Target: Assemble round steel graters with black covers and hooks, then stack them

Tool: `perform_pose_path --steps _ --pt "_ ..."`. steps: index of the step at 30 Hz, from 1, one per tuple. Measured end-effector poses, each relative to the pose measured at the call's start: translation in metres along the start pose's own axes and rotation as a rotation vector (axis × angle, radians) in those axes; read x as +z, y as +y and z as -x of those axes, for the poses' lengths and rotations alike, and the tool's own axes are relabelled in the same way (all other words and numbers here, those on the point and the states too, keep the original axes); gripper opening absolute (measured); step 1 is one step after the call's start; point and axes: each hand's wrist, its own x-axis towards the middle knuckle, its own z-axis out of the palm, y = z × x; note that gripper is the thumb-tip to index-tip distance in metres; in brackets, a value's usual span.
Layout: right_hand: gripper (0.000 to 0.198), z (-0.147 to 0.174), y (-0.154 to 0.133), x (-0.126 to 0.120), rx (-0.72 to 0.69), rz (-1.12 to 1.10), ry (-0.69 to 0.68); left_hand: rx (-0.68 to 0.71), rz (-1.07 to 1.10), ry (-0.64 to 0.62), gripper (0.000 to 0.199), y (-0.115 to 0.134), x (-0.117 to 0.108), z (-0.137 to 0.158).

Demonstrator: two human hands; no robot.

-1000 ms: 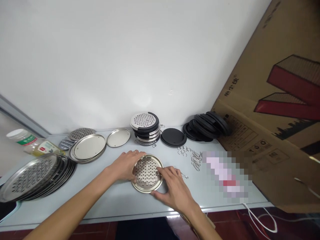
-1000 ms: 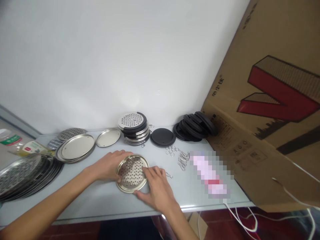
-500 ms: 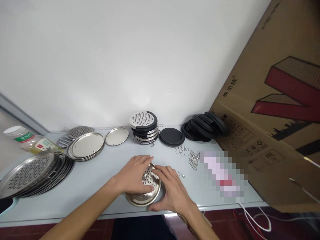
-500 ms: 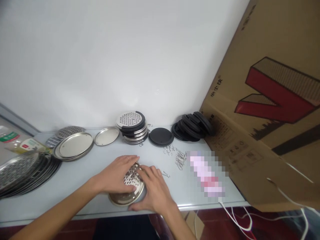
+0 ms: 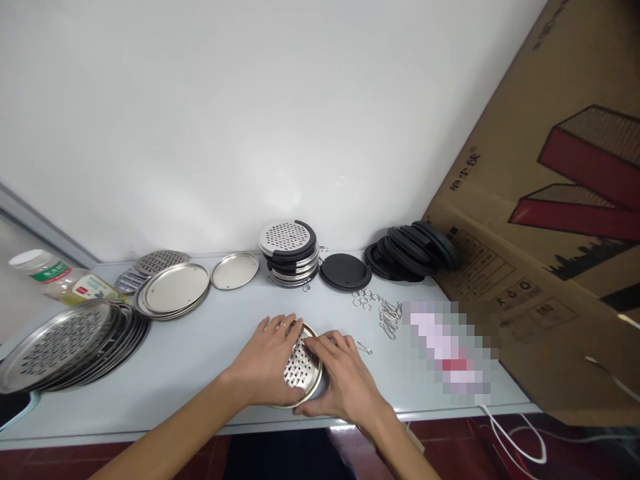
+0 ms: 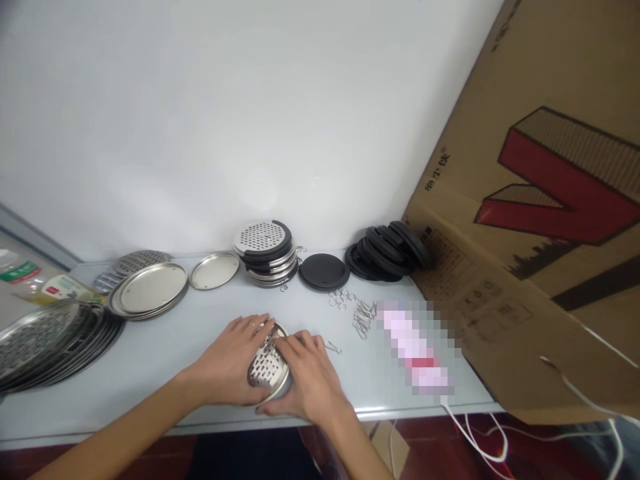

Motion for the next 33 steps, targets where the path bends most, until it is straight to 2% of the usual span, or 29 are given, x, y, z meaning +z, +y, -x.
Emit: perform_pose_path --steps 7,14,23,33 --pt "0.089 -0.001 -0.001 0.000 0.000 0.024 -0.009 -0.011 -0.004 0.011 0.110 0.001 0.003 -0.002" --pt "0.089 -0.001 0.001 0.001 -0.001 0.031 0.006 -0.041 0.053 0.020 0.111 0.000 -0.004 -0.008" --pt "0.090 -0.001 0.002 0.002 -0.012 0.012 0.015 -0.102 -0.011 -0.024 0.125 0.006 -0.007 -0.023" --pt "0.089 -0.001 0.002 0.003 0.007 0.019 0.005 -0.183 0.022 -0.114 0.113 0.025 -0.013 -0.011"
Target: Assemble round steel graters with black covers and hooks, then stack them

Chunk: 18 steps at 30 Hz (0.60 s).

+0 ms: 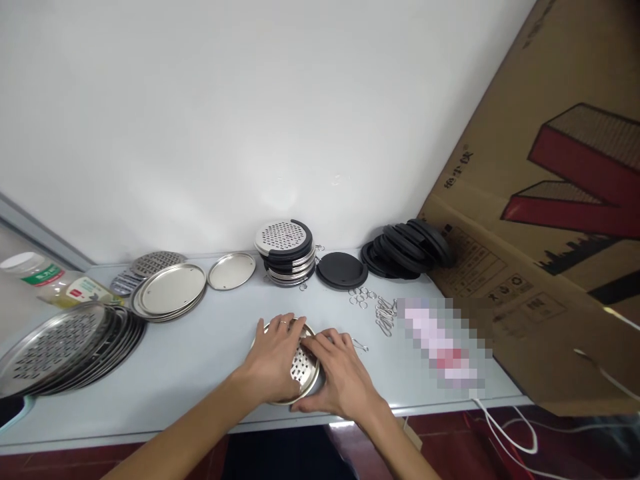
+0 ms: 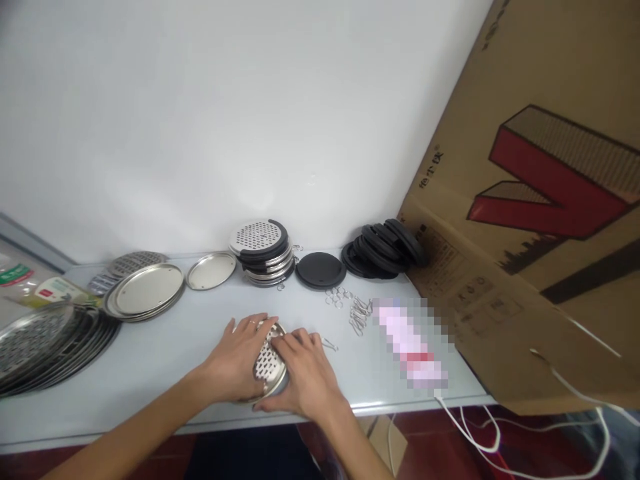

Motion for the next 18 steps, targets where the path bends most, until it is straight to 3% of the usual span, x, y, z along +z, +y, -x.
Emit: perform_pose_path --steps 7,18 --pt "0.093 0.0003 0.0017 0.0014 -0.004 -0.011 0.016 -0.023 0.062 0.026 0.110 -0.0044 0.0005 0.0031" --pt "0.082 -0.0005 0.0020 0.0015 -0.020 -0.019 0.030 -0.045 0.063 0.041 0.107 -0.0021 0.0035 0.0014"
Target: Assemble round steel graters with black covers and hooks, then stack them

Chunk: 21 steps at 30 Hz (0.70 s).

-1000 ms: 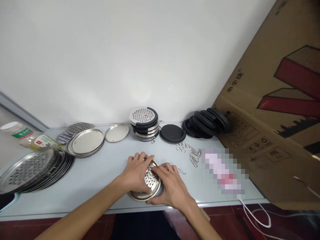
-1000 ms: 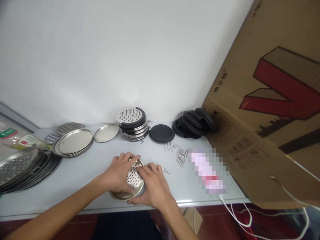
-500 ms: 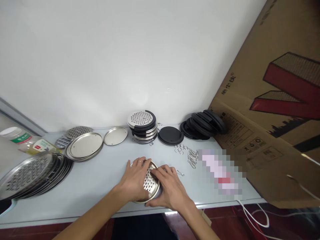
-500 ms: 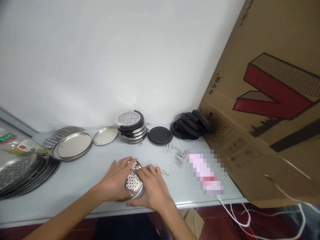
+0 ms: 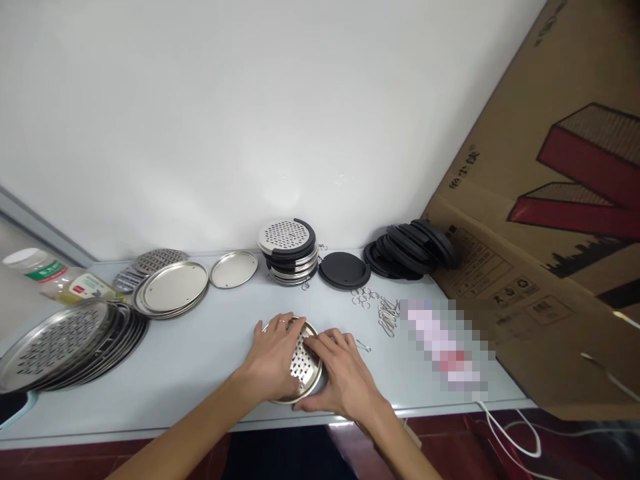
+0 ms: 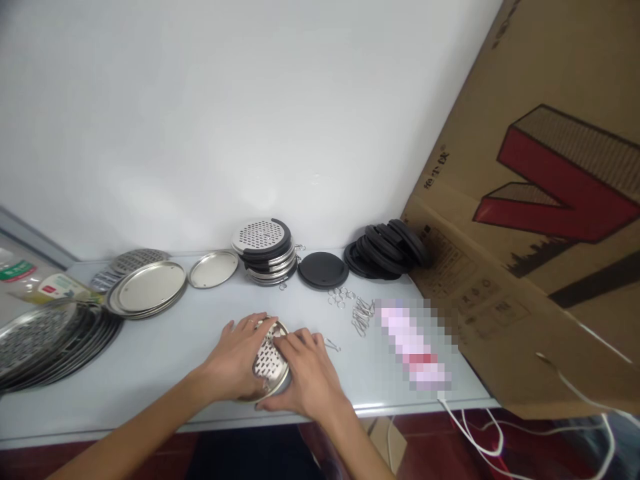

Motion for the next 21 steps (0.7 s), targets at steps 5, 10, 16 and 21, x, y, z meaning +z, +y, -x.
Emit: perform_pose_path --steps 5,10,16,21 --pt "0.089 0.001 0.000 0.002 -0.004 0.021 0.022 0.024 0.048 0.026 0.110 -0.003 0.004 0.000" --pt "0.086 0.002 0.000 0.005 0.023 0.045 0.059 0.037 0.155 0.160 0.097 -0.012 0.012 0.015" --pt "0.068 0.002 -0.002 0.005 0.057 0.100 0.097 -0.135 0.172 0.471 0.068 -0.069 0.019 0.037" --pt "0.052 0.003 -0.001 0.007 0.062 0.141 0.118 -0.280 0.067 0.647 0.062 -0.138 0.021 0.059"
